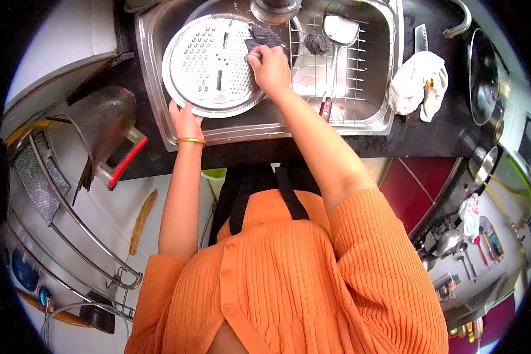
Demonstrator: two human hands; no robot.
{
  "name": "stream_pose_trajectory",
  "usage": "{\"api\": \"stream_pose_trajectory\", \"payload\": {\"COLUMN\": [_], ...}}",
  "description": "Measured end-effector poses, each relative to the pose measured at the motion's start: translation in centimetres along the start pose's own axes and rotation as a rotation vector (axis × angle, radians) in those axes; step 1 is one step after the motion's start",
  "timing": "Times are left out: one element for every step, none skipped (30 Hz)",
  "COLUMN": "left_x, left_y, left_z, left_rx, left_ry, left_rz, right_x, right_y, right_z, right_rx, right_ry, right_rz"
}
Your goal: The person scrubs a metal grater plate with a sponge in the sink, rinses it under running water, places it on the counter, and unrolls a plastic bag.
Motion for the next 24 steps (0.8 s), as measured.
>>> {"api": "stream_pose_trajectory", "payload": {"left_x": [0.2,0.3,0.4,0.1,-0.4,-1.1,-2.0,-2.8,-3.4,-3.9,-4.0,-4.4,-4.7,-4.3,-3.6,-3.6,-3.5,-3.0,-2.5,-1.9,-1.6,-1.5,-1.4,-1.5], "left_y": [-0.1,0.1,0.5,1.7,2.8,4.1,5.5,6.8,7.5,7.8,8.3,8.3,8.1,7.4,7.6,6.4,5.1,4.8,5.0,5.4,5.6,5.7,5.7,5.3], "left_z": [-0.7,-1.4,-2.1,-2.6,-2.9,-3.5,-4.2,-4.7,-5.1,-5.9,-5.9,-6.3,-6.8,-6.5,-5.8,-5.7,-5.5,-4.8,-3.9,-3.2,-2.8,-3.0,-3.1,-3.4], "left_rx": [-0.014,-0.036,-0.055,-0.022,0.000,-0.008,-0.015,-0.019,-0.024,-0.093,-0.093,-0.187,-0.283,-0.274,-0.243,-0.222,-0.199,-0.206,-0.259,-0.281,-0.304,-0.334,-0.350,-0.313], "left_ry": [-0.001,0.012,0.025,-0.029,-0.082,-0.105,-0.127,-0.109,-0.091,0.069,0.072,0.131,0.191,0.160,0.114,0.046,-0.023,-0.100,-0.120,-0.143,-0.166,-0.056,-0.023,-0.083], "left_rz": [0.003,0.095,0.188,0.241,0.219,0.209,0.199,0.234,0.268,0.270,0.271,0.288,0.304,0.272,0.229,0.199,0.167,0.220,0.199,0.223,0.247,0.193,0.208,0.218], "right_x": [0.1,0.1,0.1,-0.1,-0.4,-0.8,-0.7,-0.7,-0.8,-0.8,-0.8,-0.8,-0.8,-0.9,0.0,0.4,0.6,0.4,0.6,0.8,0.8,0.3,-0.2,-0.8], "right_y": [0.3,0.6,1.0,1.5,1.9,2.2,2.2,2.2,2.0,1.8,1.7,1.7,1.7,1.7,1.3,0.8,0.2,-0.3,-1.2,-2.2,-2.9,-3.6,-4.0,-4.1], "right_z": [0.1,0.1,-0.2,-0.6,-1.0,-1.4,-1.3,-1.2,-1.0,-0.8,-0.6,-0.4,0.0,0.5,1.9,3.2,4.4,5.4,6.8,8.3,9.6,10.6,11.5,11.9], "right_rx": [0.047,0.058,0.059,0.080,0.099,0.094,0.090,0.096,0.102,0.119,0.117,0.135,0.154,0.121,0.144,0.174,0.205,0.188,0.249,0.310,0.372,0.466,0.560,0.569], "right_ry": [-0.039,-0.013,-0.009,-0.007,-0.005,0.003,0.004,-0.003,-0.010,-0.037,-0.035,0.033,0.103,0.250,0.312,0.368,0.422,0.500,0.494,0.456,0.418,0.348,0.278,0.229], "right_rz": [-0.062,-0.076,-0.083,-0.018,0.048,0.046,0.041,0.053,0.066,0.054,0.053,0.066,0.079,0.121,0.128,0.126,0.126,0.182,0.157,0.162,0.167,0.153,0.138,0.134]}}
Point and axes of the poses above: each hand's wrist, its own y-axis towards the middle knuckle, its own x-axis out of the back of the hand, z = x × y, the point moved 2 cm from there along y, towards the middle knuckle, and after that the axes turned 5 degrees about -y, right-handed, at the moved point
